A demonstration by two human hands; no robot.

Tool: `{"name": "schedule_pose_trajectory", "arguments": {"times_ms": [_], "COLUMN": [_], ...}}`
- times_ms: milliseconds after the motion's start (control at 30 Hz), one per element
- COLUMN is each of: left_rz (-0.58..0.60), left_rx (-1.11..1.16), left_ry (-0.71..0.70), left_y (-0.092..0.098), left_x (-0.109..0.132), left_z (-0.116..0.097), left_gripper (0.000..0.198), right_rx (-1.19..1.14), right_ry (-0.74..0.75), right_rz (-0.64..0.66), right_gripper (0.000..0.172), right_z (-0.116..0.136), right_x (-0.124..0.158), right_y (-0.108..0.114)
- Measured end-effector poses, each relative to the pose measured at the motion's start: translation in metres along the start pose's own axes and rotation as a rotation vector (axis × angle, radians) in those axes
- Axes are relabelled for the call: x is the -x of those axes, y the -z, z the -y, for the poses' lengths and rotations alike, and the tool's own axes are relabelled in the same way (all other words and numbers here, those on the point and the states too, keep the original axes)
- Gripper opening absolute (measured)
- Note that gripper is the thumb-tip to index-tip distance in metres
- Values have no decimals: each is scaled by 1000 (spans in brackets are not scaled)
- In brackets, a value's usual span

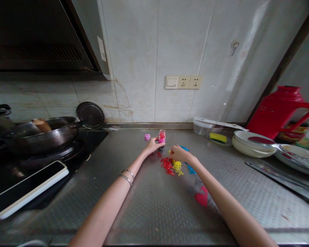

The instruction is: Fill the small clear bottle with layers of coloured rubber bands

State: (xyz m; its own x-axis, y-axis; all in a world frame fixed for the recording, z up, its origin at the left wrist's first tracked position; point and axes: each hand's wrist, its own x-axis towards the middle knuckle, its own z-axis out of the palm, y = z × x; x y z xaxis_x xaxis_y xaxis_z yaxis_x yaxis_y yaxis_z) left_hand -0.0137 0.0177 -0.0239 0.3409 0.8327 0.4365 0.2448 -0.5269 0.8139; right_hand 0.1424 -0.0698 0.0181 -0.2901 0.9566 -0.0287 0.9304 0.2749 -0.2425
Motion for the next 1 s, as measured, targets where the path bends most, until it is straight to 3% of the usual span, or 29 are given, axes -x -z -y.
{"name": "schedule_pose_trajectory", "arguments": {"times_ms": [200, 433, 567, 800, 1000], "left_rz": [2, -1, -2, 3, 2], "left_rx": [-27, -29, -12, -9, -2], "left_ry": [5, 17, 10, -4, -12], "left_y": [0, -1, -1, 1, 1], "left_x": [0, 0, 0, 0, 1], "left_z": [0, -1, 2, 4, 6], "left_gripper": [27, 28, 30, 36, 36], "right_rx": [-47, -264, -179, -64, 47], "right_ry": [17, 101, 154, 99, 77], "right_rz": [-61, 8, 62, 290, 301], "right_gripper": [22, 24, 20, 51, 50], "right_z": [5, 12, 8, 9, 32], "right_x": [2, 9, 19, 32, 40], "right_y": [-7, 2, 16, 14, 14]}}
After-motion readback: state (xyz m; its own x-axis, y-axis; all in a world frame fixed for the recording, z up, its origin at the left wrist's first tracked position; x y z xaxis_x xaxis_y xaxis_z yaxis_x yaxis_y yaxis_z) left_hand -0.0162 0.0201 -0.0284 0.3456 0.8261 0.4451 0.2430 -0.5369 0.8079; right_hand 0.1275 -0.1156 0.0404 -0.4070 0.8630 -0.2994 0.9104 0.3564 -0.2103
